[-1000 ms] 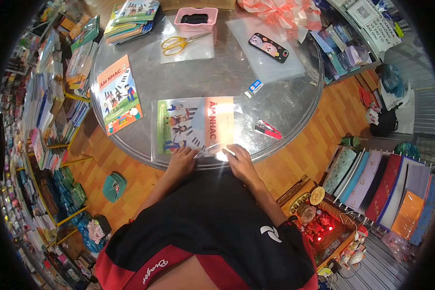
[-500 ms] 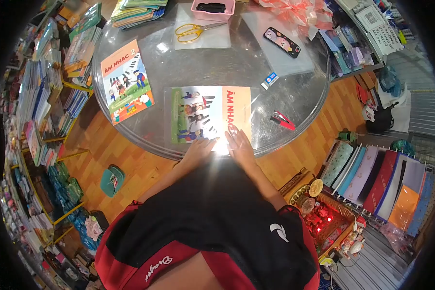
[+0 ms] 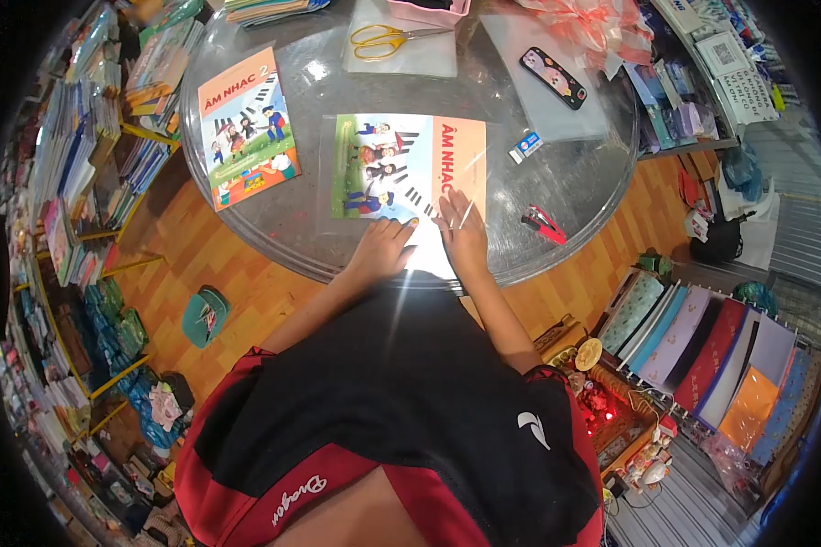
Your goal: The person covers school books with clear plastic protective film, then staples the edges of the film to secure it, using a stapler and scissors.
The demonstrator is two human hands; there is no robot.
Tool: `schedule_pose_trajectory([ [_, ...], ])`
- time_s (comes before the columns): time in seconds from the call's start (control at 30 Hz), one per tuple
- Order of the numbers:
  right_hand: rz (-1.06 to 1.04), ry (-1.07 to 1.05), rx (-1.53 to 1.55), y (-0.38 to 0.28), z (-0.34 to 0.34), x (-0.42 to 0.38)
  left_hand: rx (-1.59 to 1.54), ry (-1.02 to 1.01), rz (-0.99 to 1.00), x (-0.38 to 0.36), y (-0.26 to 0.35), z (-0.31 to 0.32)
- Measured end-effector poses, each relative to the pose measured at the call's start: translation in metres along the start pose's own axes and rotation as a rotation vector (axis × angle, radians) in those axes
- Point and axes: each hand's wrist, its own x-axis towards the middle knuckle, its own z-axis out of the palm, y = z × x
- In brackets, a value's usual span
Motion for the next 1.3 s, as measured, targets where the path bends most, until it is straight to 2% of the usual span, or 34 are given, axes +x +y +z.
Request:
schedule_pose_trajectory([
  [0.17, 0.048, -0.039, -0.102, 0.009, -0.004, -0.012, 0.059, -0.003, -0.048, -0.006, 0.005, 0.000],
  [0.23, 0.089, -0.055, -0.097, 0.013, -0.007, -0.021, 0.070, -0.079, -0.103, -0.006, 0.008, 0.001],
  [0.33, 0.133, -0.071, -0.094, 0.024, -0.008, -0.030, 0.101, -0.006, -0.072, -0.005, 0.009, 0.000],
  [0.5, 0.166, -0.048, -0.112, 0.031, -0.024, -0.022, 0.106, -0.058, -0.086, -0.001, 0.013, -0.004],
  [0.6, 0.115, -0.017, -0.140, 0.041, -0.031, -0.015, 0.106, -0.046, -0.092, 0.002, 0.012, -0.004],
  [0.67, -0.073, -0.003, -0.119, 0.052, -0.029, -0.013, 0.123, -0.090, -0.146, 0.005, 0.013, -0.008],
  [0.7, -0.070, 0.007, -0.119, 0.053, -0.031, -0.009, 0.128, -0.090, -0.138, 0.008, 0.013, -0.009],
  [0.9, -0.305, -0.143, -0.042, 0.053, -0.046, 0.018, 0.213, -0.043, -0.138, 0.019, 0.009, -0.010],
  [1.1, -0.379, -0.226, -0.081, 0.057, -0.049, 0.031, 0.219, -0.098, -0.156, 0.018, 0.005, -0.015],
  [1.3, -0.572, -0.129, -0.044, 0.068, -0.040, 0.033, 0.238, -0.058, -0.175, 0.018, 0.001, -0.020],
])
